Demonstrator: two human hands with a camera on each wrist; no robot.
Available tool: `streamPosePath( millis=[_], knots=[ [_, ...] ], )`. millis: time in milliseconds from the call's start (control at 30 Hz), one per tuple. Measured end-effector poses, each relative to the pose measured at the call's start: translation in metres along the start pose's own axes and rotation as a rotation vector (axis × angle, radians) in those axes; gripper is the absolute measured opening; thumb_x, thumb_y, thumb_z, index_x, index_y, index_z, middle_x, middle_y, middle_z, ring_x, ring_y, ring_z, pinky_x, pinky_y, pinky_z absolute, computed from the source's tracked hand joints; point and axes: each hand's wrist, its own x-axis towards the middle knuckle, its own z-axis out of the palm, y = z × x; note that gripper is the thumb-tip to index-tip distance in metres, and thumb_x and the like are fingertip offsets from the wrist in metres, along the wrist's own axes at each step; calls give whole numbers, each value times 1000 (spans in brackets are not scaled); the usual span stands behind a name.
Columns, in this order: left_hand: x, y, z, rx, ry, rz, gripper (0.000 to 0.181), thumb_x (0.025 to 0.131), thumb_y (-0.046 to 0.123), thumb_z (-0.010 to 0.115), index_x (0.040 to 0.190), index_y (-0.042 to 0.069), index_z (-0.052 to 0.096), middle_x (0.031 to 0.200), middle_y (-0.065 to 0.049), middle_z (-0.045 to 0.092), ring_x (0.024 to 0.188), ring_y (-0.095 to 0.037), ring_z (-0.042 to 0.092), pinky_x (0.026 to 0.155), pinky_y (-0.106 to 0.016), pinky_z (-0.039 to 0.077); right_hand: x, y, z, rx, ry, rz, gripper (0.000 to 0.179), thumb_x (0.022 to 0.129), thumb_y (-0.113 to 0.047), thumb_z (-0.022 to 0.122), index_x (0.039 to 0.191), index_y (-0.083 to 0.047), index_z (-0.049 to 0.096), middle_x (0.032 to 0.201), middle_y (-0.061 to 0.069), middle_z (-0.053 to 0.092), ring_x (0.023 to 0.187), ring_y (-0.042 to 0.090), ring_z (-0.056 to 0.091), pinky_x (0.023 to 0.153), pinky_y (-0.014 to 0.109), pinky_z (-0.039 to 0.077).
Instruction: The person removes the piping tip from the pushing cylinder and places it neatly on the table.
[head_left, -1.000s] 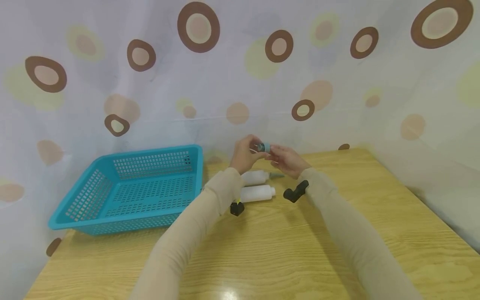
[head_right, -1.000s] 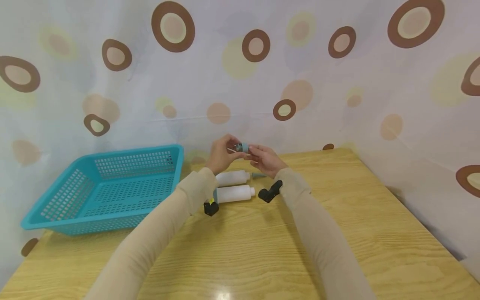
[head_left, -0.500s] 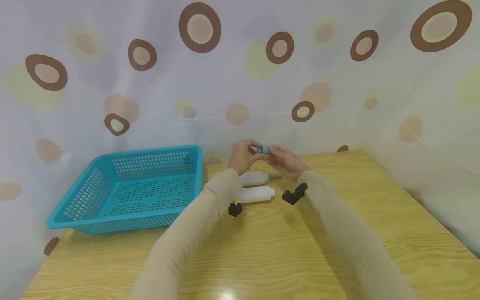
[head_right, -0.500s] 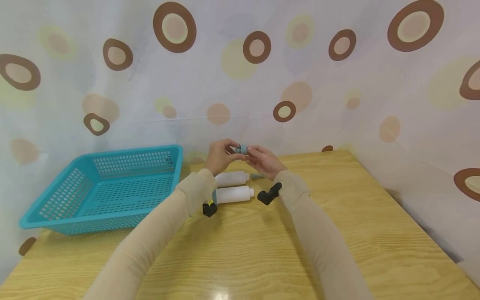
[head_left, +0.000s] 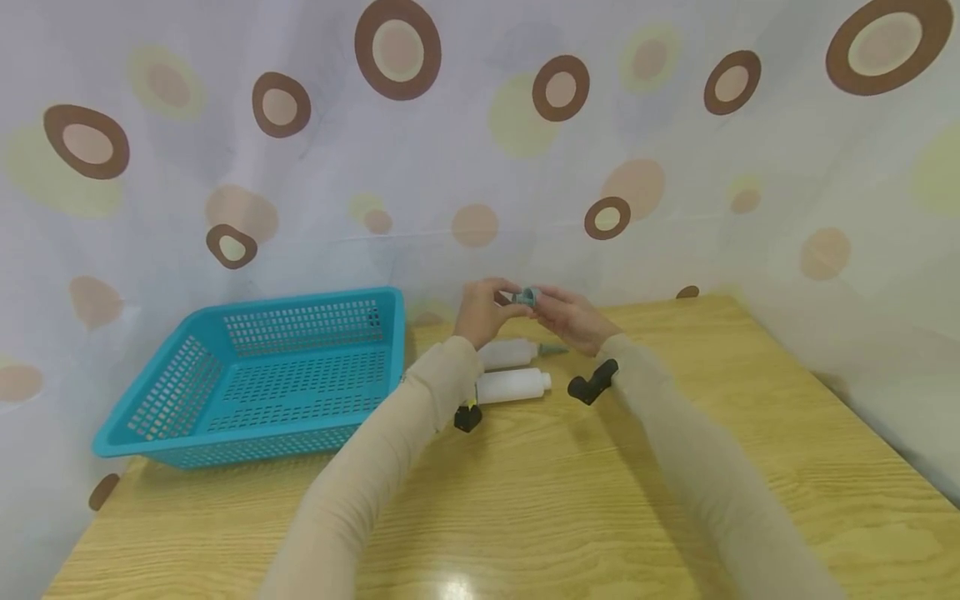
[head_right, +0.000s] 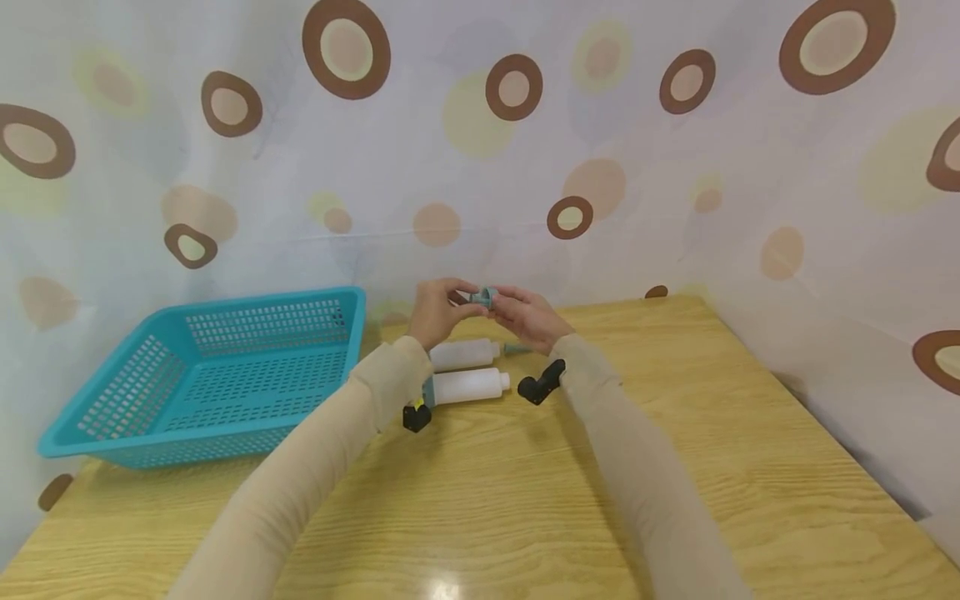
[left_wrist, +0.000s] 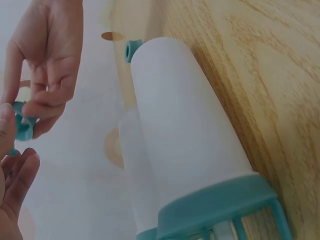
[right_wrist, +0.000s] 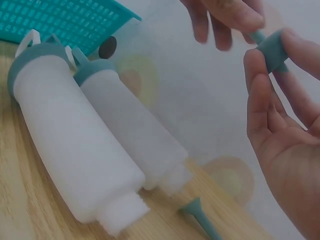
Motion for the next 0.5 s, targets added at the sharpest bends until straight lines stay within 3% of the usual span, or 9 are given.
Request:
streamPosePath(
  millis=[67, 133, 300, 367, 500],
  knots=[
    [0, 0, -1, 3, 12, 18, 34, 78, 20, 79, 105, 2, 71, 106, -14, 72, 83, -24, 69, 70, -27, 57, -2, -1, -6, -44, 12, 7, 19, 105, -20, 39, 120, -19, 51, 105, -11, 59, 103, 3, 55, 116, 29, 28],
    [-1, 1, -1, 4, 19, 29, 33, 78, 20, 79, 104, 2, 71, 105, -14, 72, 83, -24, 69, 71, -28, 57, -5, -2, -12, -49, 31, 11, 18, 105, -20, 39, 115, -19, 53, 104, -11, 58, 101, 4, 55, 115, 30, 28],
    [-1, 0, 2, 7, 7, 6, 28, 78, 18, 79, 100, 4, 69, 100, -12, 72, 82, -22, 68, 72, -27, 56, -15, -9, -22, -68, 59, 32, 14, 104, -20, 42, 112, -14, 52, 101, -9, 57, 94, 5, 57, 94, 18, 44],
    [-1, 1, 6, 11, -12, -11, 27, 78, 17, 79, 99, 4, 68, 98, -11, 71, 82, -22, 68, 72, -27, 56, -21, -11, -26, -77, 82, 57, 14, 103, -21, 44, 112, -12, 50, 100, -8, 57, 91, 6, 58, 88, 17, 46],
    [1, 5, 14, 38, -56, -36, 24, 81, 16, 78, 98, 4, 68, 96, -9, 71, 82, -20, 67, 73, -27, 55, -30, -18, -38, -194, 134, 104, 13, 103, -23, 46, 110, -12, 48, 97, -7, 54, 86, 5, 56, 84, 18, 46]
  ],
)
